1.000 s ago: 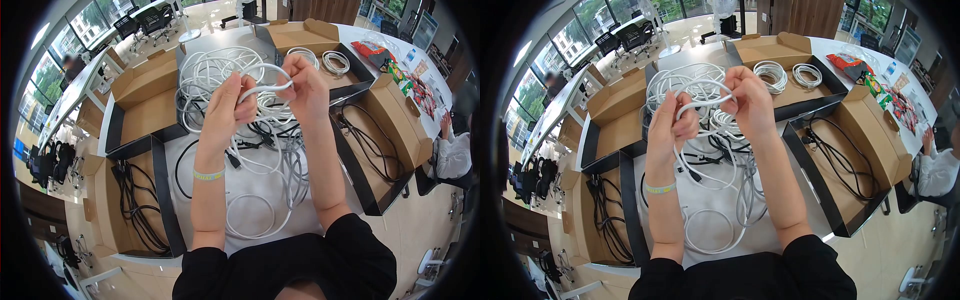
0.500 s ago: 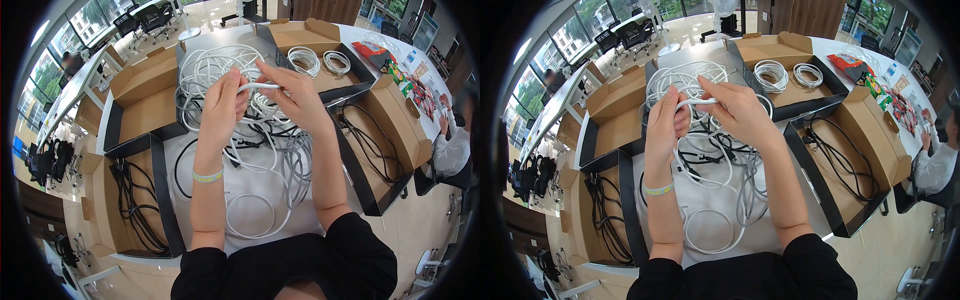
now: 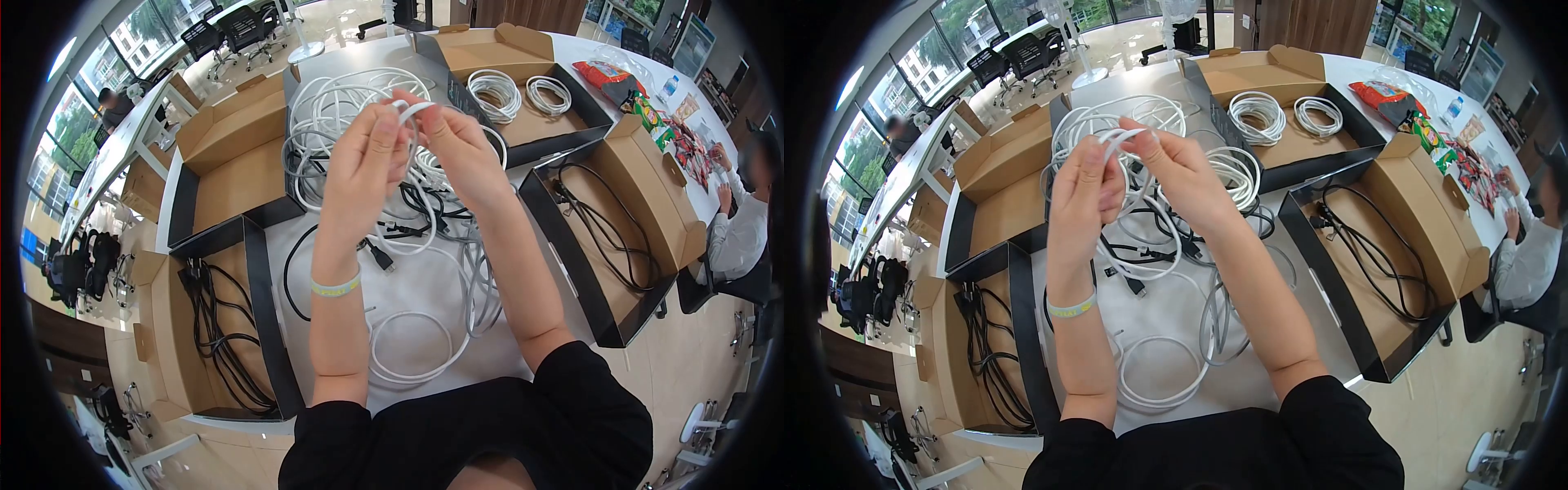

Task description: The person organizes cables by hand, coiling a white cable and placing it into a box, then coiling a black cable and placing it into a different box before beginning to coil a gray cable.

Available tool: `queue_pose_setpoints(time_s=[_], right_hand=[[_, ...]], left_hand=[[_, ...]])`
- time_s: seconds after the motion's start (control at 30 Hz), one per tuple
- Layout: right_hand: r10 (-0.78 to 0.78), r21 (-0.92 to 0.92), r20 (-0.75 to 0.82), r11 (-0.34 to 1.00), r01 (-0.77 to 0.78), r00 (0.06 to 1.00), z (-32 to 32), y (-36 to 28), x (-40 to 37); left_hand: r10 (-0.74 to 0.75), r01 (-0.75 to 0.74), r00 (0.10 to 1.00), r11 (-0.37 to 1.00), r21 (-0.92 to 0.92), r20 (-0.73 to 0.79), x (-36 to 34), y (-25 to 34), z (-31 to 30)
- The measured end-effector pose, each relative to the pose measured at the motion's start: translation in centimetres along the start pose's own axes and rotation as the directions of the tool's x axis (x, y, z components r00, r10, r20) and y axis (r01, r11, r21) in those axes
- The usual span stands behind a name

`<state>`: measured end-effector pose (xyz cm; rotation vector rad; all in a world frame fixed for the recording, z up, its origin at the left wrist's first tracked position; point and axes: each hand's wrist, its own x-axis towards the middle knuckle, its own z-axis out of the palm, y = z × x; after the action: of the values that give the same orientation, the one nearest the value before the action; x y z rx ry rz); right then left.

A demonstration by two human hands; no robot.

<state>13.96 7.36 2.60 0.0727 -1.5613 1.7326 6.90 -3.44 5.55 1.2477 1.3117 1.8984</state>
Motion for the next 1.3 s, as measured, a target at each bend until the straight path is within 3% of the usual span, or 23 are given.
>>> queue_pose_setpoints(time_s=[0.17, 0.2, 0.27, 0.3, 0.37, 0.43, 0.47, 0.53, 0.6, 0.67, 0.7, 0.77, 0.8, 0.87, 0.9, 0.97, 1.03, 1.1, 1.17, 1.2, 1.23, 1.27, 1.3], right_hand=[[0.086, 0.067, 0.257, 0.992, -0.106, 0.963, -1.2, -2.4, -0.3], [0.105, 0.101, 0.337, 0.984, -0.146, 0.936, -1.4, -2.8, -0.3], [0.137, 0.128, 0.293, 0.975, -0.180, 0.946, -1.2, -3.2, -0.5], [0.139, -0.011, 0.235, 0.990, -0.140, 0.962, -1.1, -3.1, -0.4], [0.131, -0.149, 0.176, 0.983, -0.105, 0.976, -0.5, -3.0, -0.4], [0.020, -0.541, -0.056, 0.840, -0.047, 0.998, 0.5, -2.7, -0.8], [0.020, -0.540, -0.059, 0.840, -0.049, 0.998, 0.6, -2.3, -0.7], [-0.195, -0.783, -0.060, 0.617, 0.075, 0.979, 0.7, -1.5, -0.7], [-0.182, -0.800, -0.074, 0.598, 0.051, 0.980, 0.7, -1.4, -0.8], [-0.164, -0.597, -0.052, 0.796, 0.101, 0.985, 0.3, -1.1, -0.5], [-0.166, -0.596, -0.054, 0.797, 0.102, 0.985, 0.0, -1.5, -0.4], [0.156, -0.068, 0.169, 0.987, -0.146, 0.973, -1.3, -2.8, -0.2], [0.155, -0.066, 0.168, 0.987, -0.146, 0.973, -1.9, -3.0, -0.2], [0.197, 0.107, 0.427, 0.958, -0.265, 0.882, -3.1, -3.1, -0.3], [0.221, 0.178, 0.433, 0.929, -0.323, 0.874, -3.3, -3.1, -0.3], [0.231, 0.186, 0.468, 0.918, -0.351, 0.853, -3.9, -2.9, -0.4], [0.239, 0.194, 0.504, 0.905, -0.378, 0.830, -3.9, -2.9, -0.3], [0.295, 0.036, 0.398, 0.941, -0.336, 0.869, -3.7, -3.1, -0.2], [0.284, -0.012, 0.355, 0.954, -0.300, 0.891, -3.6, -3.1, -0.2], [0.271, -0.062, 0.312, 0.962, -0.265, 0.911, -3.5, -3.1, -0.2], [0.270, -0.062, 0.311, 0.963, -0.264, 0.911, -3.5, -3.1, -0.2], [0.209, 0.060, 0.242, 0.971, -0.229, 0.948, -3.5, -3.0, -0.2], [0.153, 0.178, 0.165, 0.967, -0.182, 0.974, -3.5, -2.9, -0.1]], left_hand=[[-0.104, 0.139, 0.983, 0.957, -0.253, 0.148, -0.4, 0.7, -2.3], [-0.104, 0.139, 0.984, 0.957, -0.254, 0.148, -0.3, 0.7, -2.3], [-0.110, 0.116, 0.992, 0.985, -0.126, 0.056, -0.2, 0.6, -2.0], [-0.108, 0.115, 0.993, 0.985, -0.126, 0.057, 0.0, 0.3, -1.9], [0.006, 0.020, 0.994, 0.971, 0.237, -0.113, 0.4, -0.6, -1.9], [0.062, -0.020, 0.990, 0.949, 0.314, -0.126, 0.4, -0.9, -1.6], [0.120, -0.059, 0.984, 0.920, 0.388, -0.135, 0.4, -1.0, -1.4], [0.174, -0.096, 0.975, 0.888, 0.449, -0.135, 0.4, -1.1, -0.9], [0.229, -0.132, 0.964, 0.850, 0.509, -0.132, 0.4, -1.2, -0.7], [0.156, -0.100, 0.970, 0.955, 0.278, -0.186, 0.5, -1.3, -0.8], [0.157, -0.102, 0.971, 0.955, 0.280, -0.183, 0.6, -1.2, -0.9], [0.059, -0.017, 0.973, 0.982, 0.187, -0.221, 0.6, -0.9, -1.4], [0.059, -0.016, 0.974, 0.982, 0.188, -0.220, 0.7, -1.2, -1.4], [0.182, -0.112, 0.962, 0.944, 0.311, -0.205, 1.0, -2.2, -1.1], [0.181, -0.111, 0.962, 0.944, 0.310, -0.206, 0.9, -2.2, -0.7], [0.299, -0.185, 0.938, 0.863, 0.471, -0.178, 0.8, -2.0, -0.1], [0.321, -0.203, 0.932, 0.848, 0.489, -0.168, 0.9, -2.1, -0.3], [0.343, -0.223, 0.926, 0.832, 0.508, -0.157, 0.9, -1.8, -0.7], [0.084, -0.043, 0.988, 0.955, 0.295, -0.128, 0.7, -1.1, -1.4], [0.083, -0.043, 0.988, 0.955, 0.295, -0.126, 0.7, -1.1, -1.7], [0.055, -0.046, 0.996, 0.990, 0.133, -0.064, 0.7, -1.2, -1.9], [0.039, -0.038, 0.999, 0.999, -0.031, 0.002, 0.8, -1.3, -2.2], [0.041, -0.041, 0.999, 0.999, -0.031, 0.002, 0.7, -1.4, -2.5]])
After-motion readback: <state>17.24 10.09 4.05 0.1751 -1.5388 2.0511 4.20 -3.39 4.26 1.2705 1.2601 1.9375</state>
